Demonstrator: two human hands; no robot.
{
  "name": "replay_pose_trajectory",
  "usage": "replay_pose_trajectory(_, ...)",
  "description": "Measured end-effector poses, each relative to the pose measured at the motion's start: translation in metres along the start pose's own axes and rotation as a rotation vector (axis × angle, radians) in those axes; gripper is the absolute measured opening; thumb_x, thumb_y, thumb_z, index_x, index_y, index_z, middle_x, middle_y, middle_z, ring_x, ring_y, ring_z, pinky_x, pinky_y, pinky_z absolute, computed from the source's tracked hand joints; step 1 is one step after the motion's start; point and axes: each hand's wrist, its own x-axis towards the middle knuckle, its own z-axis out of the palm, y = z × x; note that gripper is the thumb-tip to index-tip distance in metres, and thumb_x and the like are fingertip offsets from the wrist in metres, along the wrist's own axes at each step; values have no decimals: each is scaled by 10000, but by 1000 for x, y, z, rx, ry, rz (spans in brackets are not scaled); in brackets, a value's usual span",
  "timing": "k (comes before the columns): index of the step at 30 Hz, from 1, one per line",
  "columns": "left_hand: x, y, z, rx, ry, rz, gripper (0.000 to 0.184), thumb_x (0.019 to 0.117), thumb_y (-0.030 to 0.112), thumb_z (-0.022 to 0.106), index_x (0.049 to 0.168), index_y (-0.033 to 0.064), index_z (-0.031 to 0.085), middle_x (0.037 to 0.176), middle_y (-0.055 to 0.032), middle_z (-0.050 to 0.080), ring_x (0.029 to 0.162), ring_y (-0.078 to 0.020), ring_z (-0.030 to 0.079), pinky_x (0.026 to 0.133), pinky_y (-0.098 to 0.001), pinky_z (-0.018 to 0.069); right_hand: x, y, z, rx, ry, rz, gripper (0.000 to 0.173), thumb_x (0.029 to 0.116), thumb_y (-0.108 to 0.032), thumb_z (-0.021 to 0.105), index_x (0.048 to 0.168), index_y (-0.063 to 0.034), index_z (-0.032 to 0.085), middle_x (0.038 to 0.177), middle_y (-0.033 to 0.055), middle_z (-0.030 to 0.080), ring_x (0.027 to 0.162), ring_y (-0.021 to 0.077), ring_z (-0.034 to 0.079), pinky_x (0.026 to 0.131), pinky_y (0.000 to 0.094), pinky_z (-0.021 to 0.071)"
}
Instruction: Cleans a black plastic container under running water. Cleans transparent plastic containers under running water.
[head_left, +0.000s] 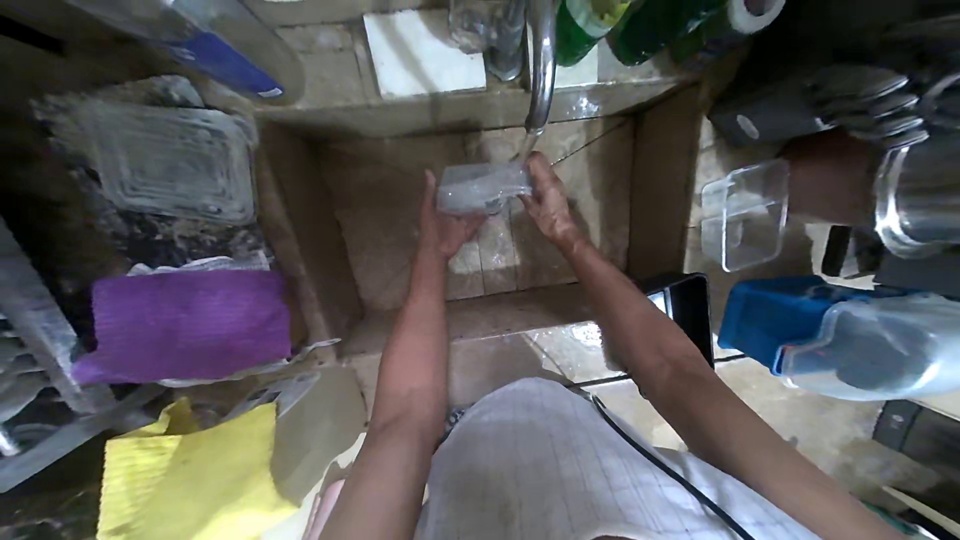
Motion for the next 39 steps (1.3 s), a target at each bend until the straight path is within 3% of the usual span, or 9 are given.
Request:
replay_pose_trajectory(4,7,6,21,96,46,195,480,1078,433,407,1452,138,471,1350,-117,606,1197,-259,615,953,-464,554,0,17,0,112,14,42,532,871,87,657,1391,13,573,1526,233,461,1413,307,475,1157,409,438)
replay_pose_trajectory(8,18,-5,24,260,2,427,340,1079,176,432,1366,12,508,1272,-141,608,1152,-201,609,975,-401,549,-9,11,-14,32,-63,290,878,856,51,707,1612,-68,277,1598,195,394,1405,291,496,1142,429,457)
replay_pose_trajectory(11,23,-11,19,305,4,498,317,1068,176,388,1290,-1,529,1185,-122,628,1073,-184,620,925,-401,552,-14,8,-20,102,-139,413,1033,806,-5,793,1640,-141,200,1516,177,513,1278,271,613,1050,442,531)
replay_pose_trajectory(16,29,-8,-6,297,-74,521,357,1041,257,351,1288,74,531,1156,-35,629,1061,-123,611,935,-370,541,-22,11,-32,562,-338,442,1381,601,-194,966,1657,-200,76,1587,132,415,1341,214,558,1055,366,549)
replay_pose_trajectory(19,32,-6,-13,297,-121,513,271,995,215,403,1188,101,555,1056,-13,639,991,-124,628,884,-366,558,-29,17,-31,691,-245,457,1005,858,-456,770,1644,-196,199,1568,112,449,1318,239,572,1009,426,569)
replay_pose_trajectory(22,31,-8,-6,461,-89,542,362,925,122,444,1259,60,569,1152,-44,635,1047,-126,622,895,-355,559,-22,13,-13,725,75,525,487,1073,-291,519,1531,-151,426,1439,102,561,1237,247,615,981,461,574)
replay_pose_trajectory(28,33,-24,1,557,4,500,495,1110,286,273,1507,57,461,1503,-133,505,1361,-190,504,1125,-399,450,-14,5,0,624,202,434,467,1035,-132,501,1501,-105,482,1490,96,527,1265,222,591,983,413,563)
replay_pose_trajectory(32,22,-21,12,643,30,350,550,1083,466,423,1515,130,477,1552,-87,474,1420,-184,456,1163,-446,414,-15,13,-6,508,126,387,480,1041,-151,522,1516,-102,475,1507,87,528,1286,199,591,1017,401,555)
replay_pose_trajectory(39,25,-21,10,514,-144,461,467,938,186,601,1377,33,565,1300,-144,638,1162,-224,637,973,-433,564,-25,20,-20,524,107,356,507,1063,-211,511,1556,-119,434,1527,92,514,1273,212,602,1017,403,555)
